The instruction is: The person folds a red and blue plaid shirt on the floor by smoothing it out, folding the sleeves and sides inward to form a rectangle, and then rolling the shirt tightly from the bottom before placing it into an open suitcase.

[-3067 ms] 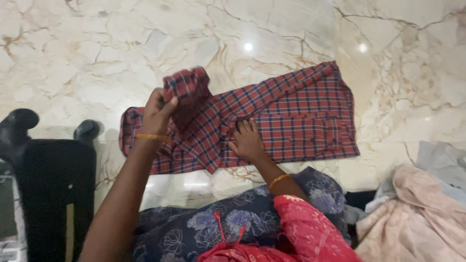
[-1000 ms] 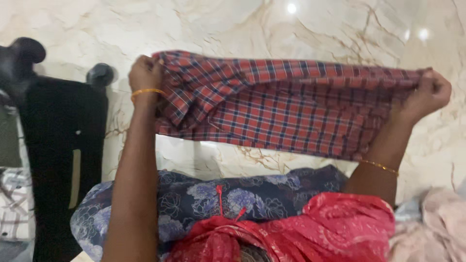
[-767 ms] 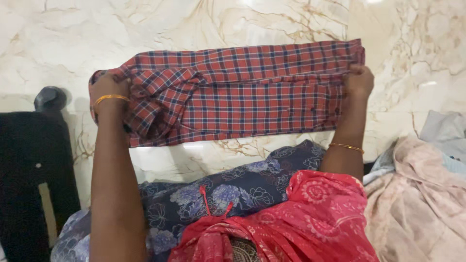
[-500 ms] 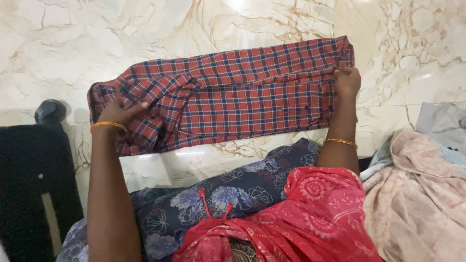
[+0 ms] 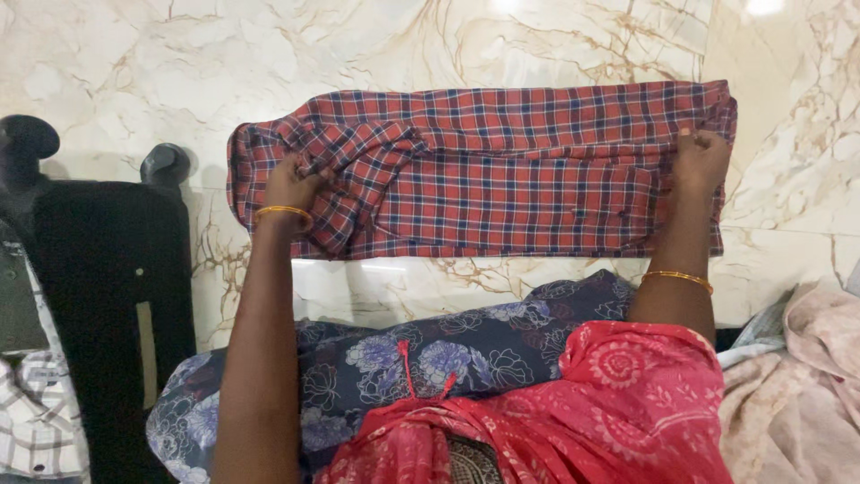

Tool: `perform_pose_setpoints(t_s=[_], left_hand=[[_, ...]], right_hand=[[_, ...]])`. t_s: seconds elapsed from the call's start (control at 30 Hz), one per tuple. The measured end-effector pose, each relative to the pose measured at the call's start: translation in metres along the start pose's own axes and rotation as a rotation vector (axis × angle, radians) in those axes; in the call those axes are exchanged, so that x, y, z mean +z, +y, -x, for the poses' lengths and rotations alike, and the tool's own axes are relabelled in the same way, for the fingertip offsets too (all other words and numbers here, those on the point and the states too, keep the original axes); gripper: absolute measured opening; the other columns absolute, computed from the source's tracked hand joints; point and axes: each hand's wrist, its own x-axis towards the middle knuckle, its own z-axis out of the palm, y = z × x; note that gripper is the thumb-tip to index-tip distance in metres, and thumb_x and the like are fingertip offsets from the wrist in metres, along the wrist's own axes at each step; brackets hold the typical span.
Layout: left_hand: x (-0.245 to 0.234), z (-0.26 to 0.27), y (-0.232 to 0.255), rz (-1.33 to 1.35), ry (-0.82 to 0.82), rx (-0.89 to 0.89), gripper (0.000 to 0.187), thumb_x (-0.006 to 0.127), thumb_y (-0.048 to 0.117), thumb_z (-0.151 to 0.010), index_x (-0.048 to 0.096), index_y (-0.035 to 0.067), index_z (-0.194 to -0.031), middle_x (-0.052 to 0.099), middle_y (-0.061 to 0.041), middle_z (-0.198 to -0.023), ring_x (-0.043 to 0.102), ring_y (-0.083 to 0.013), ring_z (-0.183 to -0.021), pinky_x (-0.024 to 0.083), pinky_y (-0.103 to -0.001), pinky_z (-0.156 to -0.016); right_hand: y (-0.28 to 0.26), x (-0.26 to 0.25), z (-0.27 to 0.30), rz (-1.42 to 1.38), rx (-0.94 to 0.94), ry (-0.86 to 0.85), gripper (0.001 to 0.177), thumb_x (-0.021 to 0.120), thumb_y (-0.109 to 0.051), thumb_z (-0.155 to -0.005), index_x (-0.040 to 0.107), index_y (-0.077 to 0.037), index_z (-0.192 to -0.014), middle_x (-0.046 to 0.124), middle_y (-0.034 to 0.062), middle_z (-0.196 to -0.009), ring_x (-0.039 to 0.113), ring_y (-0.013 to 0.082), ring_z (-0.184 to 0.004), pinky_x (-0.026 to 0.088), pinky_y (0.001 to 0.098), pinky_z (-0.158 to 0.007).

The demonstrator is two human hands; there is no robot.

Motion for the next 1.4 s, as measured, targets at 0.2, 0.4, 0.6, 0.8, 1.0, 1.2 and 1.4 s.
perform_pose_setpoints(t_s=[0.2, 0.4, 0.6, 0.8, 1.0, 1.2, 1.4], left_hand=[[-0.029, -0.010, 0.003, 0.350, -0.014, -0.081, 0.048, 0.080, 0.018, -0.088, 0.057, 0.002, -0.126, 0.070, -0.009, -0.111, 0.067, -0.0169, -0.097, 0.053, -0.034, -0.085], [-0.051, -0.023, -0.019, 0.167, -0.038, 0.142, 0.044, 0.077, 0.017, -0.089, 0.059, 0.000, -0.125, 0.068, -0.012, -0.114, 0.065, -0.0212, -0.102, 0.053, -0.036, -0.087], [-0.031, -0.020, -0.032, -0.230, -0.046, 0.031, 0.078, 0.084, 0.039, -0.080, 0.055, -0.003, -0.139, 0.064, -0.024, -0.126, 0.064, -0.0343, -0.110, 0.051, -0.042, -0.090], [-0.040, -0.017, 0.012, -0.185, 0.069, -0.272, 0.079, 0.066, 0.072, -0.089, 0.073, -0.002, -0.115, 0.074, -0.020, -0.105, 0.072, -0.0317, -0.098, 0.053, -0.044, -0.088], [-0.015, -0.090, -0.036, -0.043, 0.252, -0.264, 0.070, 0.066, 0.065, -0.090, 0.074, -0.005, -0.095, 0.073, -0.022, -0.089, 0.073, -0.0359, -0.085, 0.053, -0.048, -0.080], [0.015, -0.116, -0.068, 0.279, 0.329, -0.221, 0.073, 0.070, 0.047, -0.089, 0.046, 0.002, -0.141, 0.064, -0.025, -0.125, 0.067, -0.0334, -0.104, 0.055, -0.044, -0.088], [0.025, -0.123, -0.102, 0.298, 0.285, 0.234, 0.052, 0.071, 0.017, -0.096, 0.058, 0.004, -0.143, 0.067, -0.019, -0.131, 0.064, -0.0261, -0.115, 0.051, -0.037, -0.098]], right_hand=[[-0.022, -0.011, -0.004, -0.209, -0.009, 0.115, 0.013, 0.080, -0.003, -0.089, 0.072, -0.003, -0.100, 0.071, 0.0012, -0.091, 0.065, 0.0107, -0.080, 0.053, 0.0266, -0.070], [-0.050, -0.072, 0.018, -0.383, 0.181, -0.058, 0.009, 0.075, -0.001, -0.094, 0.067, -0.004, -0.096, 0.068, 0.0011, -0.087, 0.064, 0.0093, -0.073, 0.054, 0.0279, -0.063], [-0.035, -0.074, 0.036, 0.600, 0.090, -0.226, 0.025, 0.072, -0.032, -0.089, 0.080, -0.009, -0.094, 0.073, 0.0199, -0.091, 0.069, 0.0386, -0.086, 0.053, 0.0489, -0.080], [-0.101, -0.061, 0.063, 0.633, 0.030, 0.015, 0.029, 0.070, -0.026, -0.095, 0.072, -0.006, -0.116, 0.067, 0.0237, -0.120, 0.060, 0.0438, -0.115, 0.046, 0.0563, -0.095], [-0.130, -0.031, 0.071, 0.551, -0.484, 0.038, 0.050, 0.076, -0.024, -0.099, 0.059, 0.004, -0.137, 0.050, 0.0335, -0.151, 0.043, 0.0510, -0.140, 0.035, 0.0606, -0.116], [-0.120, 0.016, 0.067, 0.379, -0.518, -0.263, 0.077, 0.058, -0.047, -0.106, 0.039, 0.007, -0.157, 0.032, 0.0387, -0.161, 0.029, 0.0561, -0.150, 0.027, 0.0616, -0.122], [-0.099, 0.027, 0.065, 0.513, -0.341, -0.328, 0.093, 0.035, -0.069, -0.101, 0.022, -0.001, -0.164, 0.013, 0.0373, -0.166, 0.014, 0.0550, -0.154, 0.016, 0.0701, -0.120]])
